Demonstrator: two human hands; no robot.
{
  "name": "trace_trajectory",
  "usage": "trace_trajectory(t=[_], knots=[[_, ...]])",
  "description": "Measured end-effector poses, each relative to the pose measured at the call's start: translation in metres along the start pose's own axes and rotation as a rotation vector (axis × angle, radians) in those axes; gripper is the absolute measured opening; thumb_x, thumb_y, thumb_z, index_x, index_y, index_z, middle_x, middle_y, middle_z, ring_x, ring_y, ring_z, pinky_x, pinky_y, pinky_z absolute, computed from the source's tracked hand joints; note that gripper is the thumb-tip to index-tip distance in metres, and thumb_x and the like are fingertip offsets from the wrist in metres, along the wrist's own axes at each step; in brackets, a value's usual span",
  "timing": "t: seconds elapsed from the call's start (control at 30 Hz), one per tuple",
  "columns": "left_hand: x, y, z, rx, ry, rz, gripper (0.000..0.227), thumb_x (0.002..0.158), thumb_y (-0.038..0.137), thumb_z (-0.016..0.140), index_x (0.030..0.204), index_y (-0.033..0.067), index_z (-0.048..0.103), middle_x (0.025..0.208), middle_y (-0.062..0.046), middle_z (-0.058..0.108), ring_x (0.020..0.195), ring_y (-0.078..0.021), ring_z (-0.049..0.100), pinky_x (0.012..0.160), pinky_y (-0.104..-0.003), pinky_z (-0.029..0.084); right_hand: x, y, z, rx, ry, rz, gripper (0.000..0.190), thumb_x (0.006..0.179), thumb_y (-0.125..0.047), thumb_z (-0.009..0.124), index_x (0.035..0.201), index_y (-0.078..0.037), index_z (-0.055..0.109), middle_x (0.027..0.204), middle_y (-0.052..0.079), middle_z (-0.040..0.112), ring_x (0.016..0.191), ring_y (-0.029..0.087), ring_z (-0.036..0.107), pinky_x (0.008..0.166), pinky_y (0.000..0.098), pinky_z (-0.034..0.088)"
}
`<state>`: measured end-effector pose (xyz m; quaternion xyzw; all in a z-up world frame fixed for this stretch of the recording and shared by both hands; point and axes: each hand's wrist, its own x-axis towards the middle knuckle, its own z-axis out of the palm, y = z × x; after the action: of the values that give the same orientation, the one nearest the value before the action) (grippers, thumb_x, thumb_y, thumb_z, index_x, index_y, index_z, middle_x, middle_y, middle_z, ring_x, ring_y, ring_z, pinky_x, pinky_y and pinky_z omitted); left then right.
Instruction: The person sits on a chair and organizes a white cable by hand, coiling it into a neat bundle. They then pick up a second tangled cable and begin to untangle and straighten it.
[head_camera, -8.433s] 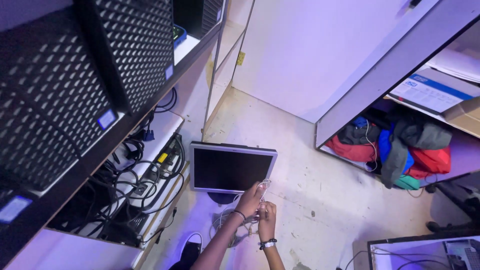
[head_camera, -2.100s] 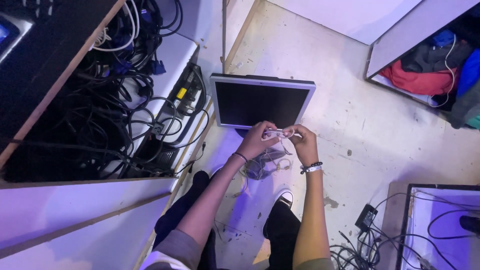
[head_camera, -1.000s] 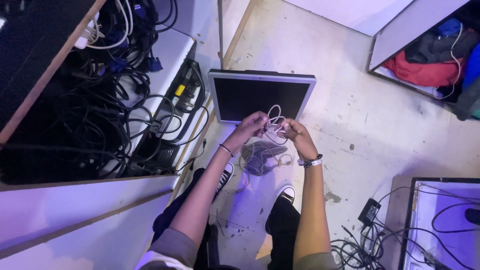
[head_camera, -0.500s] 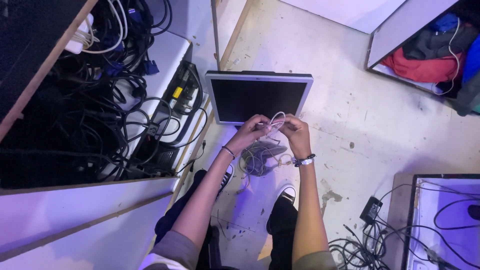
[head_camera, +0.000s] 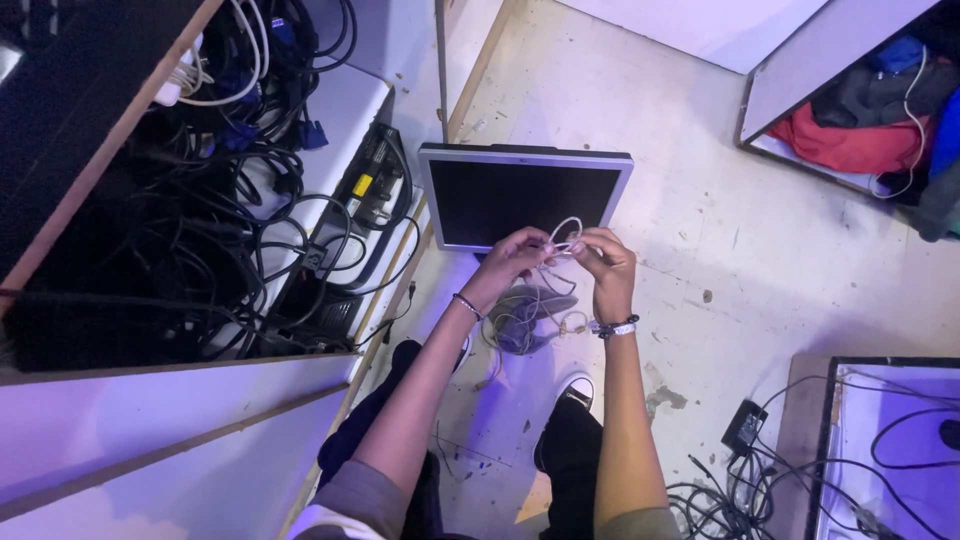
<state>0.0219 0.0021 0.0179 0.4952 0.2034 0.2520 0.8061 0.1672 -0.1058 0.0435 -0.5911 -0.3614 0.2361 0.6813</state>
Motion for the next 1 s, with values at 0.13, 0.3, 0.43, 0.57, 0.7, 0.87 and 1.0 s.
trace_trajectory(t=[0.13,0.3,0.43,0.57,0.7,0.87,1.0], knots=[[-0.007,0.016,0.005,-0.094,0.02,-0.021,0.023,0.096,0.022,0.073,0.116,0.0122,0.066,0.097,-0.001,0.067,0.079,-0.0048,0.058,0.055,-0.014,0.046,0.004,0.021,-0.018,0.067,0.104,0.035,0.011,0.094,-0.008,0.074,0.103,-0.001,0.075,0.1,0.007,0.064,0.1,0.014,0.061,0.093,0.0305,0.053],[-0.011,0.014,0.008,-0.04,-0.046,-0.018,0.032,0.085,0.007,0.082,0.113,0.0066,0.065,0.104,-0.002,0.066,0.086,-0.0095,0.068,0.059,-0.017,0.053,0.0,0.034,-0.03,0.14,0.297,0.406,0.017,0.095,-0.017,0.074,0.11,-0.008,0.074,0.098,0.002,0.07,0.092,0.01,0.064,0.091,0.0335,0.057],[0.016,-0.034,-0.021,0.109,-0.003,0.01,0.031,0.085,0.0,0.079,0.112,0.0031,0.065,0.107,-0.01,0.068,0.085,-0.0144,0.071,0.058,-0.019,0.055,0.004,0.005,-0.015,-0.118,0.141,0.231,0.022,0.092,-0.009,0.076,0.114,-0.008,0.076,0.101,0.004,0.07,0.094,0.009,0.06,0.088,0.0272,0.055],[0.014,-0.036,-0.017,0.307,0.011,-0.039,0.029,0.082,0.0,0.081,0.108,0.0016,0.067,0.107,-0.014,0.071,0.085,-0.0203,0.075,0.057,-0.024,0.06,0.001,-0.004,0.0,-0.264,-0.105,0.093,0.028,0.09,-0.012,0.078,0.117,-0.013,0.077,0.118,0.008,0.072,0.113,0.021,0.065,0.098,0.0366,0.051],[0.013,-0.028,-0.008,0.255,0.027,-0.052,0.029,0.08,0.001,0.082,0.107,0.0009,0.069,0.104,-0.012,0.068,0.077,-0.0145,0.07,0.056,-0.023,0.059,0.002,0.007,-0.008,-0.297,-0.096,0.052,0.026,0.086,-0.014,0.082,0.112,-0.012,0.079,0.103,0.004,0.074,0.101,0.016,0.067,0.099,0.0357,0.05],[0.014,-0.025,-0.007,0.191,0.068,-0.039,0.028,0.083,0.002,0.081,0.107,0.0034,0.069,0.103,-0.01,0.067,0.072,-0.0125,0.07,0.052,-0.02,0.057,0.003,0.016,-0.009,-0.376,-0.053,0.016,0.019,0.081,-0.017,0.087,0.099,-0.015,0.08,0.088,0.001,0.072,0.093,0.016,0.066,0.096,0.0325,0.05],[0.019,-0.025,-0.006,0.186,0.074,0.007,0.028,0.083,0.004,0.082,0.107,0.0056,0.068,0.103,-0.009,0.067,0.071,-0.0116,0.069,0.051,-0.02,0.057,0.001,-0.002,-0.003,-0.496,0.037,-0.102,0.009,0.08,-0.018,0.087,0.086,-0.018,0.08,0.072,0.001,0.064,0.078,0.02,0.061,0.086,0.0319,0.05]])
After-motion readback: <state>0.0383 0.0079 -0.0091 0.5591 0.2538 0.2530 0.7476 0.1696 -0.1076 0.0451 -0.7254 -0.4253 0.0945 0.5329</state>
